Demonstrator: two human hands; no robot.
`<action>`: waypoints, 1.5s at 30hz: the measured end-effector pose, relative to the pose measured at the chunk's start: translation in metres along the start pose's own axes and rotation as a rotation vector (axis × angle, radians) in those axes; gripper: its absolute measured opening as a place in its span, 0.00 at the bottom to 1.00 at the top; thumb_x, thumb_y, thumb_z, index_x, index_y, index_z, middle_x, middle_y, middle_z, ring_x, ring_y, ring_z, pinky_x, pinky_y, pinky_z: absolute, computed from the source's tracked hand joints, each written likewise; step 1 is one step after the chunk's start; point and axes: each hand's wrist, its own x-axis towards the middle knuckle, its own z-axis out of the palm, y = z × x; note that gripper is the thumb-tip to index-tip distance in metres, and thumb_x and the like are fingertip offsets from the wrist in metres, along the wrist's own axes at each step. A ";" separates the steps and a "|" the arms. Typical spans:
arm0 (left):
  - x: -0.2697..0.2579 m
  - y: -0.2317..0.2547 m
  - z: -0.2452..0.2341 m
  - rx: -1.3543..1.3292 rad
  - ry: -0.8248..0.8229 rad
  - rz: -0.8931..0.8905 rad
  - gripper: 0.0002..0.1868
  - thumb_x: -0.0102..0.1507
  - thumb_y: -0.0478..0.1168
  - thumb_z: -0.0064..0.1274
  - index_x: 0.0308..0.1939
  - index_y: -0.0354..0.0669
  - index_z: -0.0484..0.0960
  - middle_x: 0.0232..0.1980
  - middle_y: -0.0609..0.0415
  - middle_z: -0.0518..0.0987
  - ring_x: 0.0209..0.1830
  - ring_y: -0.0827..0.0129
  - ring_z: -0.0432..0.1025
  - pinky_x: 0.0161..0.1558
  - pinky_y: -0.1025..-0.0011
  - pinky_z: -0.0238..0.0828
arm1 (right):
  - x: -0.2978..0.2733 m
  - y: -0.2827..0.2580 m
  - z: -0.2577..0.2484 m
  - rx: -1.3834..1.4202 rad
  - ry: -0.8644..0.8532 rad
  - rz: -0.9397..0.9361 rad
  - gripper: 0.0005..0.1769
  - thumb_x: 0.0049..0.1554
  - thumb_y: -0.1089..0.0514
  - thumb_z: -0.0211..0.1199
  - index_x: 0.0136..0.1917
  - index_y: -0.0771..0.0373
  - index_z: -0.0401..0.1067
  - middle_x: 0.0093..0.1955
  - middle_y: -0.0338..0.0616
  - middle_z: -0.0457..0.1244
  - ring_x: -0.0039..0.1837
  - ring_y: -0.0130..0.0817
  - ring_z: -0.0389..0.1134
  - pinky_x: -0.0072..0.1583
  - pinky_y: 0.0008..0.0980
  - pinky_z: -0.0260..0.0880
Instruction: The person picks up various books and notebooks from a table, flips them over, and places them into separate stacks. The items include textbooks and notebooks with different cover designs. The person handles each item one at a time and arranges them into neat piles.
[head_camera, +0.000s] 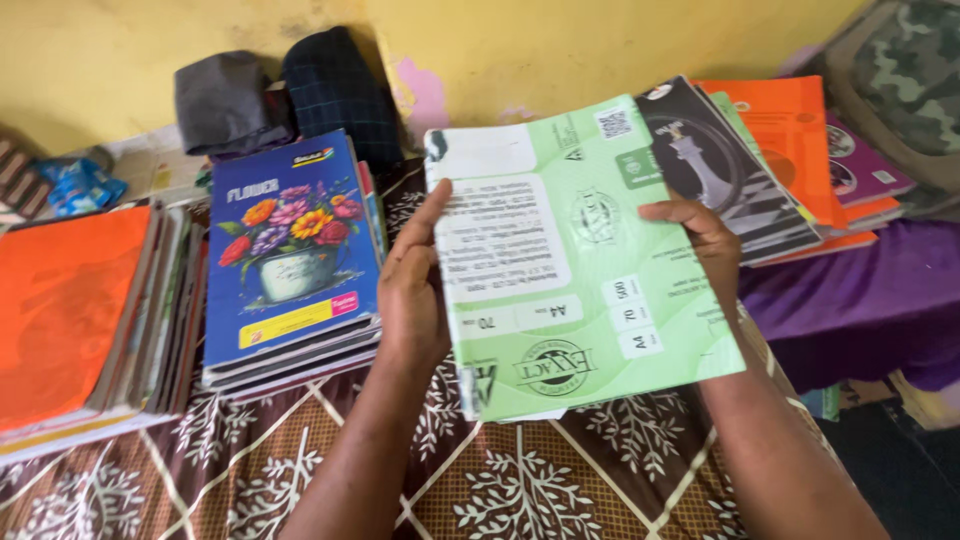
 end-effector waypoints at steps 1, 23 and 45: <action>0.000 -0.001 -0.001 -0.031 -0.006 0.010 0.30 0.66 0.30 0.34 0.74 0.33 0.67 0.70 0.38 0.74 0.64 0.59 0.74 0.65 0.67 0.72 | -0.001 0.003 -0.003 -0.010 0.017 0.042 0.12 0.59 0.71 0.67 0.57 0.67 0.76 0.63 0.57 0.68 0.59 0.36 0.72 0.61 0.38 0.76; 0.023 0.105 -0.111 1.019 0.045 0.360 0.33 0.65 0.23 0.40 0.77 0.35 0.64 0.66 0.44 0.76 0.58 0.74 0.72 0.58 0.78 0.70 | 0.027 0.048 0.140 -0.086 -0.204 0.292 0.39 0.58 0.68 0.50 0.82 0.69 0.48 0.77 0.54 0.58 0.71 0.33 0.63 0.71 0.29 0.62; 0.017 0.166 -0.233 1.277 0.246 0.053 0.34 0.67 0.40 0.43 0.76 0.29 0.55 0.79 0.35 0.59 0.80 0.56 0.54 0.74 0.69 0.48 | 0.073 0.181 0.250 -0.272 -0.423 0.392 0.43 0.60 0.60 0.52 0.83 0.70 0.38 0.79 0.57 0.54 0.76 0.37 0.60 0.73 0.29 0.57</action>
